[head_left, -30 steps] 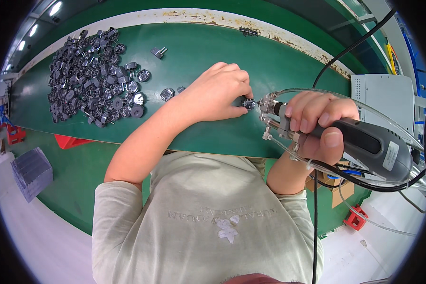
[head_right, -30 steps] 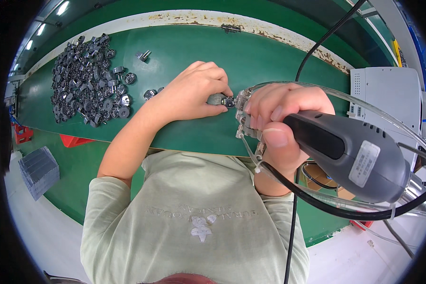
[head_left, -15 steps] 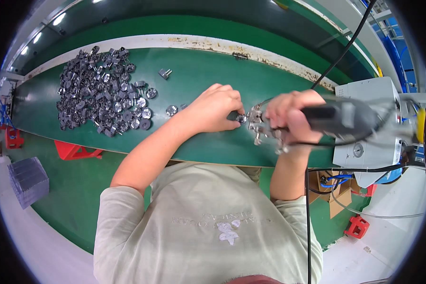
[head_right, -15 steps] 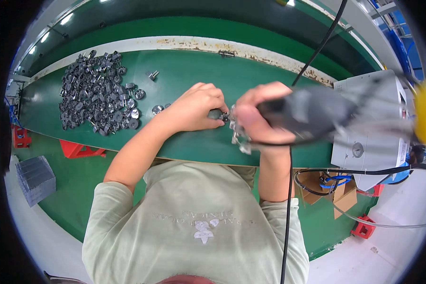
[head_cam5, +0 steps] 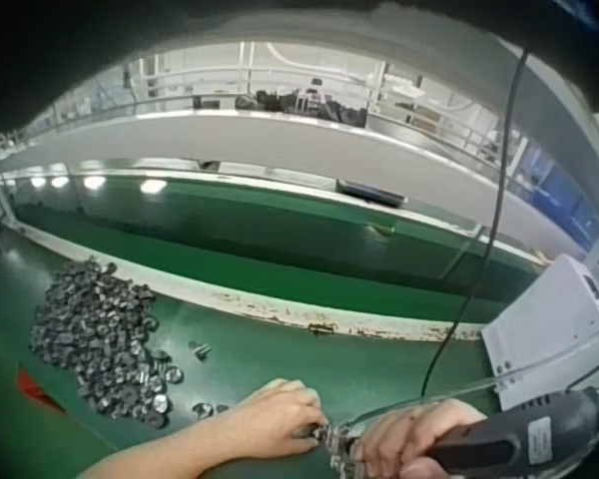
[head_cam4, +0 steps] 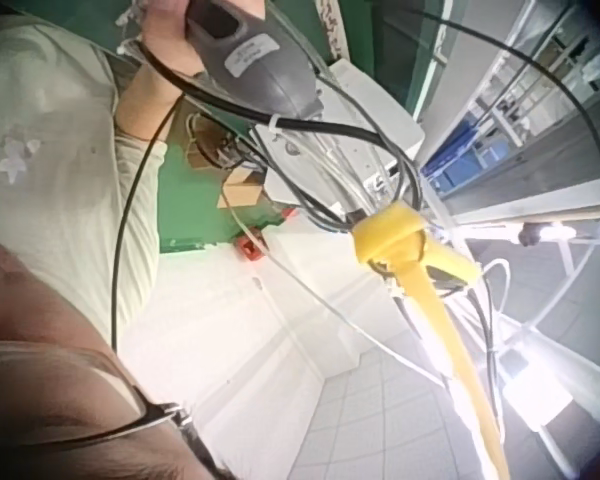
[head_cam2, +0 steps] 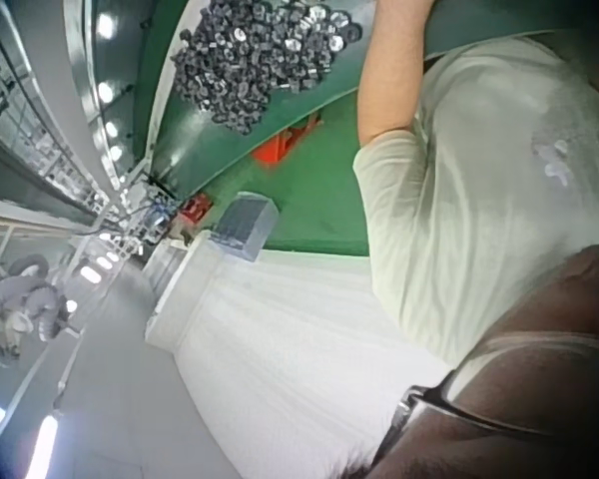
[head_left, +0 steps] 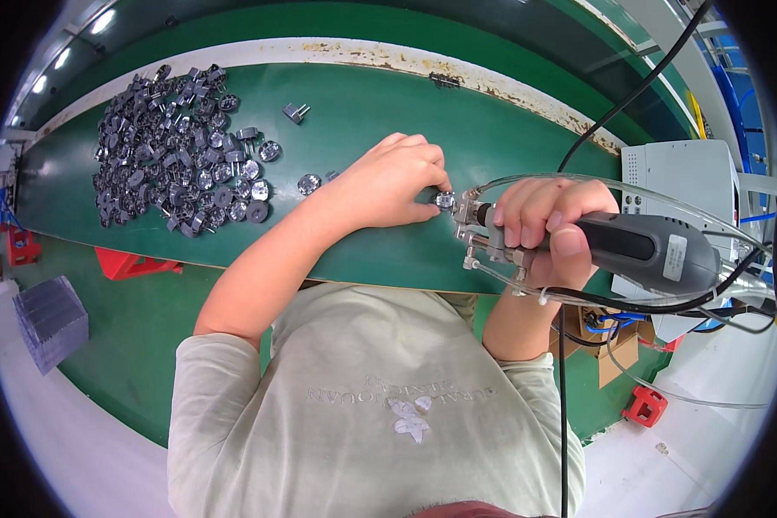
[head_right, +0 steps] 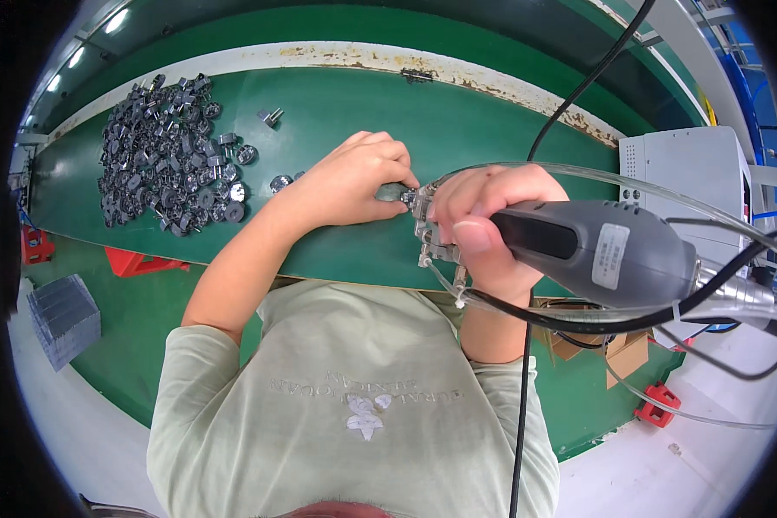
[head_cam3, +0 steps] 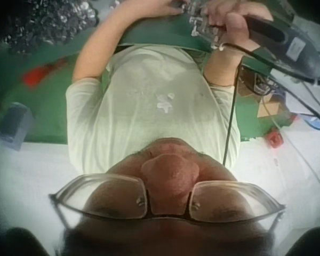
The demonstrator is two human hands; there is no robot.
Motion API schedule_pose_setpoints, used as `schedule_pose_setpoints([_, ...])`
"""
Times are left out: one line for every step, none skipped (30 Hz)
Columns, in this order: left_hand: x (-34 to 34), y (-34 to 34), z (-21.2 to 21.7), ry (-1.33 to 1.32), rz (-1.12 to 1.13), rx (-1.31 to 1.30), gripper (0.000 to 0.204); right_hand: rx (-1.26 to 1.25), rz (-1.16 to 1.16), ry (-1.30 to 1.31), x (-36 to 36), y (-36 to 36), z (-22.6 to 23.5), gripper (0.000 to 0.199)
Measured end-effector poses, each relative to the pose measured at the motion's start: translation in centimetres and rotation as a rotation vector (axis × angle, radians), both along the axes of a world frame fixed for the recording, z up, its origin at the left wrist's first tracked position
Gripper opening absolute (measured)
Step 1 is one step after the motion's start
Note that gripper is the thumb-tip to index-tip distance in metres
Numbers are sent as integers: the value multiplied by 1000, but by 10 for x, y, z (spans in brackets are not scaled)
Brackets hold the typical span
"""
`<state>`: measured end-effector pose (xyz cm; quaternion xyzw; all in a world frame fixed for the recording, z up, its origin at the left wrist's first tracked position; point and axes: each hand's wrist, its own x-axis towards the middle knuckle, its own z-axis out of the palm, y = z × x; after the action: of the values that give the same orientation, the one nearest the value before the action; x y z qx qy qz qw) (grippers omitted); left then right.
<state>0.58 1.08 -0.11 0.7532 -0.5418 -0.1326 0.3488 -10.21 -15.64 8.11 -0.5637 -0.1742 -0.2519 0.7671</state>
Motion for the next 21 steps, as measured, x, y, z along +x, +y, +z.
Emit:
schedule_pose_setpoints([0,0,1,-2,0,-1,24,-12,1,-5,0,0,0,26])
schedule_pose_setpoints([1,0,1,-4,0,-3,24,-14,0,-7,-1,0,0,25])
schedule_pose_setpoints([0,0,1,-5,0,-4,25,-16,-1,-10,-1,0,-1,25])
schedule_pose_setpoints([0,0,1,-7,0,-4,25,-20,-2,-15,-1,1,-1,24])
schedule_pose_setpoints([0,0,1,-9,1,-4,25,-31,2,-15,-1,0,-1,24])
schedule_pose_setpoints([0,0,1,-12,1,-5,25,-41,5,-15,-1,-1,-1,23])
schedule_pose_setpoints([1,0,1,-10,2,-3,25,-50,10,-14,0,-1,-2,23])
schedule_pose_setpoints([1,0,2,-8,2,-1,25,-49,12,-18,0,-1,-2,23])
schedule_pose_setpoints([1,0,2,-5,3,1,25,-48,14,-22,1,-1,-2,23])
schedule_pose_setpoints([1,0,2,-6,2,0,25,-51,13,-26,1,-1,-2,22])
schedule_pose_setpoints([1,0,2,-7,1,-1,25,-49,13,-30,1,-1,-2,23])
schedule_pose_setpoints([1,0,2,-8,0,-2,25,-45,14,-34,1,-1,-2,23])
schedule_pose_setpoints([1,0,2,-10,1,-4,25,-42,16,-36,1,-1,-2,23])
schedule_pose_setpoints([1,0,1,-12,1,-7,25,-42,18,-31,0,0,-2,23])
schedule_pose_setpoints([1,0,1,-15,2,-9,25,-43,21,-25,0,0,-1,23])
schedule_pose_setpoints([1,0,2,-14,0,-3,25,-43,24,-21,1,0,0,24])
schedule_pose_setpoints([2,0,2,-12,-1,2,25,-41,24,-19,1,1,-1,24])
schedule_pose_setpoints([2,0,2,-11,-3,8,25,-39,23,-18,2,1,-1,24])
schedule_pose_setpoints([2,0,2,-11,-3,5,25,-37,23,-15,2,2,-1,25])
schedule_pose_setpoints([2,0,2,-10,-2,3,25,-38,22,-16,3,3,-2,24])
schedule_pose_setpoints([1,0,2,-9,-2,1,24,-38,22,-18,4,4,-2,24])
